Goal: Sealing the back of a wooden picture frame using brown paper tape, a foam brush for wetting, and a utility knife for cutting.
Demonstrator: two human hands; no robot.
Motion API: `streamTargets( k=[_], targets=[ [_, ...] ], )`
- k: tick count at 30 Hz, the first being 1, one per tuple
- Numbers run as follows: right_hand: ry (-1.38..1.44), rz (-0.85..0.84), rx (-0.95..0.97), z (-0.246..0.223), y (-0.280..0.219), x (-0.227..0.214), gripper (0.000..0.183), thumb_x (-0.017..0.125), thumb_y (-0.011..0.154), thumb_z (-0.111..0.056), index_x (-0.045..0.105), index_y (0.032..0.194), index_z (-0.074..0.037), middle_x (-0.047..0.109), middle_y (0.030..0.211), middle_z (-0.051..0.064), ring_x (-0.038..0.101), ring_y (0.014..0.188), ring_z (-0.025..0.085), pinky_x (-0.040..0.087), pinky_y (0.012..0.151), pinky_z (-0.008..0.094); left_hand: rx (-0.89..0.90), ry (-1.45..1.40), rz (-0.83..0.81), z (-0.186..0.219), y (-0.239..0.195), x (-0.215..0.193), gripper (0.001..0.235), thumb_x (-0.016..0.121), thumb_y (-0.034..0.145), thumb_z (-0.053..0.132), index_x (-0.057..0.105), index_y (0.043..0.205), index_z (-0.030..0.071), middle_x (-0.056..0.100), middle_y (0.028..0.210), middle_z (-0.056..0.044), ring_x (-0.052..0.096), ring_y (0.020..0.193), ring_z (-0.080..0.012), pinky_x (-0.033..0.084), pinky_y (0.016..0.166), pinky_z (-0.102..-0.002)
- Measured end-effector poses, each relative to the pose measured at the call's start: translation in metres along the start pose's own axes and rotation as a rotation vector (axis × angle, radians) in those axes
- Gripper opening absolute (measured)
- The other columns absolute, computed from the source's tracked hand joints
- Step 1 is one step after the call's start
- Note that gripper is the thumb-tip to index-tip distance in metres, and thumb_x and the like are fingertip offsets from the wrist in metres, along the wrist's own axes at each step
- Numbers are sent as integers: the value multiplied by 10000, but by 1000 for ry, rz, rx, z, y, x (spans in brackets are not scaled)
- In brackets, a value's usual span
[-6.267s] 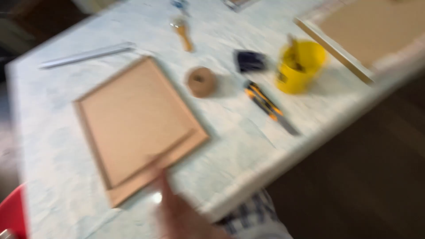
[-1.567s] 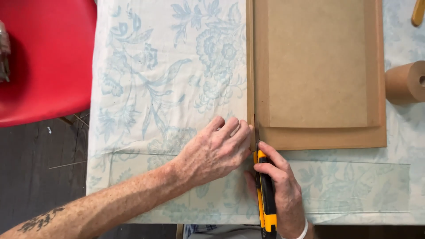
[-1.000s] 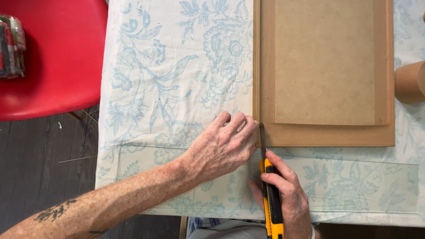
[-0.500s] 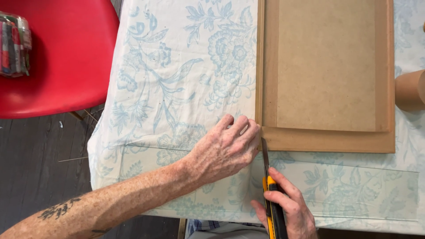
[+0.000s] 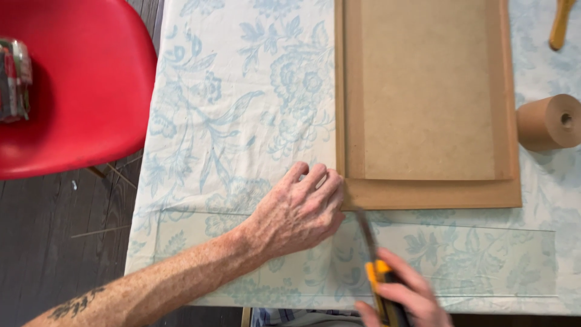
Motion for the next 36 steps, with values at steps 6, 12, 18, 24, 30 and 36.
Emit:
streamTargets(
  k=[6, 12, 18, 24, 30, 36],
  targets=[
    [1030, 155, 558, 157, -19, -107, 361, 622, 892, -170, 664, 1246, -106, 582, 1322, 143, 528, 736, 210, 372, 768, 386, 59, -95, 30, 0, 10, -6, 211, 618, 1026, 295, 629, 934, 106, 592, 953, -87, 552, 845, -268, 461, 753, -384],
    [904, 195, 691, 210, 32, -134, 327, 580, 1017, -335, 737, 876, -85, 569, 1554, 245, 697, 713, 103, 521, 570, 151, 102, -55, -27, -4, 22, -7, 296, 610, 1021, 389, 610, 1010, 93, 611, 1011, -94, 601, 878, -261, 481, 735, -383],
    [829, -85, 659, 218, 23, -120, 431, 603, 931, -409, 765, 788, -36, 588, 1529, 266, 733, 773, 243, 511, 643, 316, 111, 70, -140, -21, 5, -1, 481, 674, 906, 529, 684, 1146, 112, 716, 1178, -110, 684, 1020, -275, 552, 839, -423],
    [938, -112, 536, 210, 15, -138, 316, 601, 930, -295, 769, 765, -84, 798, 978, 237, 734, 1275, 390, 604, 860, 420, 11, 4, -321, -26, 57, -29, 511, 675, 845, 576, 694, 1105, 136, 706, 1150, -83, 698, 1022, -279, 573, 867, -451],
    [882, 278, 453, 194, -19, -153, 319, 694, 917, -413, 703, 1019, -111, 829, 1055, 236, 861, 816, 271, 717, 719, 326, 228, -532, -301, 56, 197, 24, 120, 667, 984, 201, 695, 947, 90, 680, 944, -66, 663, 853, -244, 568, 842, -411],
    [593, -510, 239, 207, 0, -151, 515, 774, 883, -111, 673, 1374, -225, 541, 1556, 60, 518, 1442, 211, 344, 1161, 361, 538, -531, -603, 119, 273, 121, 343, 633, 1012, -1, 601, 683, 89, 614, 697, -6, 572, 545, -144, 558, 513, -329]
  ],
)
Point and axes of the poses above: each hand's wrist, its own y-axis towards the middle knuckle, its own x-axis out of the palm, z = x × y, the point moved 1 cm from there along y, towards the middle knuckle
